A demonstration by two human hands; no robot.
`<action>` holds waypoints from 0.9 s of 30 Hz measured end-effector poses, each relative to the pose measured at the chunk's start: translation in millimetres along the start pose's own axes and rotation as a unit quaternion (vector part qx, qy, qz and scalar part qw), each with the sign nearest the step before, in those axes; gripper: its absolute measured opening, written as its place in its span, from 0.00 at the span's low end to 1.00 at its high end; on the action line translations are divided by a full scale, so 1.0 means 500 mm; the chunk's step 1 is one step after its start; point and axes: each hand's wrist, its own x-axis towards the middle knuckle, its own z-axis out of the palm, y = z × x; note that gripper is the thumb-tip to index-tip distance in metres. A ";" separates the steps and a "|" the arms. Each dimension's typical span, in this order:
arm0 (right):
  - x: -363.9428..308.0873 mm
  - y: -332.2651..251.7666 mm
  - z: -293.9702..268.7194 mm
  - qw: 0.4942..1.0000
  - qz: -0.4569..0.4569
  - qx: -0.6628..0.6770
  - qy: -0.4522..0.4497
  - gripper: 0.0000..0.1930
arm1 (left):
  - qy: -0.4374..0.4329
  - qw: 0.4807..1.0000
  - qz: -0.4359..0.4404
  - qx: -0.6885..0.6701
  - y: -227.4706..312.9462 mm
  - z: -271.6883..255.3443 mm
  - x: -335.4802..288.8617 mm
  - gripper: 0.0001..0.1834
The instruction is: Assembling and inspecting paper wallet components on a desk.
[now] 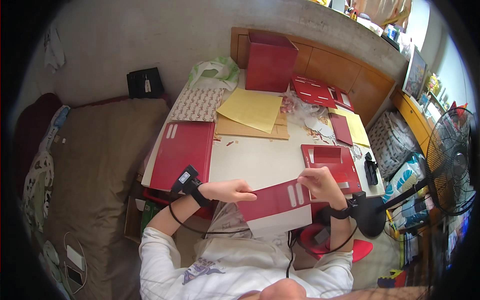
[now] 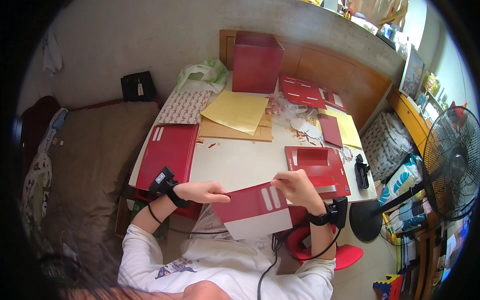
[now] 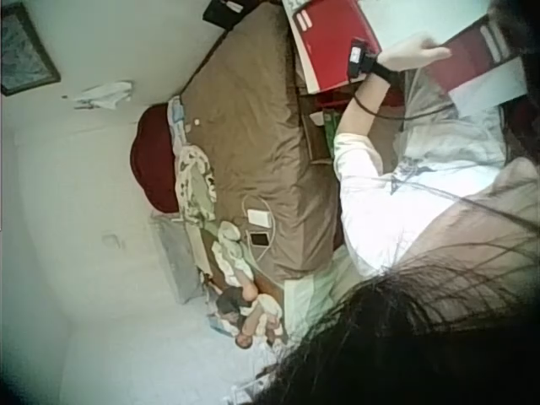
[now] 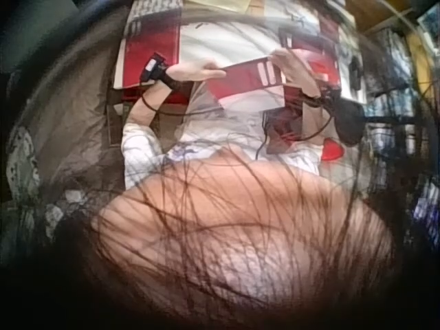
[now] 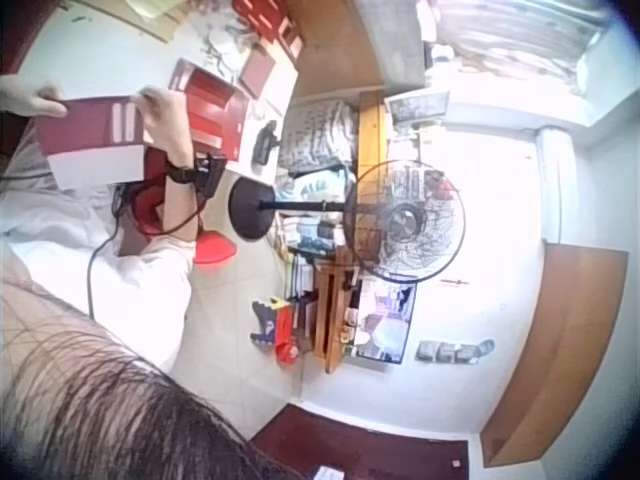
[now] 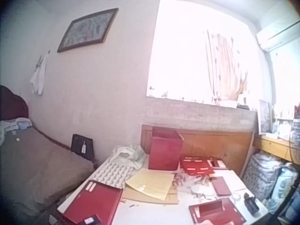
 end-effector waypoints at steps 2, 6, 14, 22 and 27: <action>-0.002 0.007 -0.011 1.000 0.017 -0.007 0.009 0.04 | -0.010 0.997 -0.001 -0.080 -0.005 -0.004 -0.007 0.21; 0.023 0.001 -0.005 1.000 0.006 -0.028 0.013 0.04 | -0.013 0.992 -0.051 -0.112 -0.028 -0.033 -0.013 0.20; 0.058 0.041 0.003 0.976 0.058 0.192 0.084 0.10 | 0.088 0.950 0.150 -0.258 -0.076 -0.036 -0.037 0.21; 0.051 0.057 0.039 0.862 0.098 0.484 0.115 0.23 | 0.242 0.954 0.131 -0.118 -0.043 -0.010 -0.017 0.18; -0.003 0.112 0.086 0.963 0.060 0.260 0.045 0.16 | 0.253 0.950 0.129 -0.133 -0.042 -0.015 -0.022 0.17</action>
